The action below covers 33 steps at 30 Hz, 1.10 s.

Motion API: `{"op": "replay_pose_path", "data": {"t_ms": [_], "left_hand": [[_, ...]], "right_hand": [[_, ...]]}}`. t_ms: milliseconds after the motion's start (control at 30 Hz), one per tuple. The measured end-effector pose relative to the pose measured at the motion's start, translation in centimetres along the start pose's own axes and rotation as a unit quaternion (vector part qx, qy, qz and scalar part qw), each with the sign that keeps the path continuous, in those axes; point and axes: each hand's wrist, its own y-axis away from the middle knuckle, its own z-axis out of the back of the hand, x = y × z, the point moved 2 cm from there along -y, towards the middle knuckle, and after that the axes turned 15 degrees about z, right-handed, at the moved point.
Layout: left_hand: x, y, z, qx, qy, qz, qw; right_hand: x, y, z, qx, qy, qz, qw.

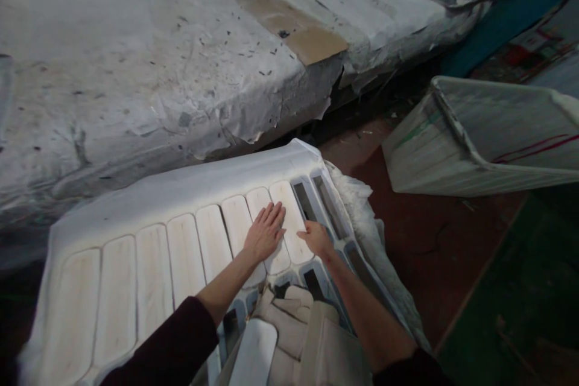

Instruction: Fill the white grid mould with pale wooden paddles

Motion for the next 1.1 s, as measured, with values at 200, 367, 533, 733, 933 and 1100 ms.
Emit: {"op": "replay_pose_path", "data": {"t_ms": [200, 367, 533, 733, 933, 1100], "left_hand": [[-0.8, 0.8, -1.1, 0.028, -0.007, -0.058, 0.998], [-1.5, 1.4, -1.4, 0.042, -0.003, -0.061, 0.997], [-1.4, 3.0, -1.3, 0.05, -0.001, -0.08, 0.996], [-0.5, 5.7, -0.9, 0.082, 0.05, -0.133, 0.986], [1.0, 10.6, 3.6, 0.05, 0.274, 0.085, 0.957], [1.6, 22.2, 6.2, 0.092, 0.333, 0.331, 0.878]], "right_hand": [[1.9, 0.1, 0.4, 0.062, 0.175, 0.007, 0.983], [2.7, 0.3, 0.6, 0.077, 0.287, -0.004, 0.955], [5.0, 4.4, 0.6, 0.075, 0.313, 0.041, 0.946], [9.4, 15.8, -4.2, 0.159, 0.22, 0.169, 0.947], [9.6, 22.7, -8.5, 0.135, 0.075, 0.047, 0.987], [9.4, 23.2, -9.6, 0.132, 0.037, 0.025, 0.99]]}}
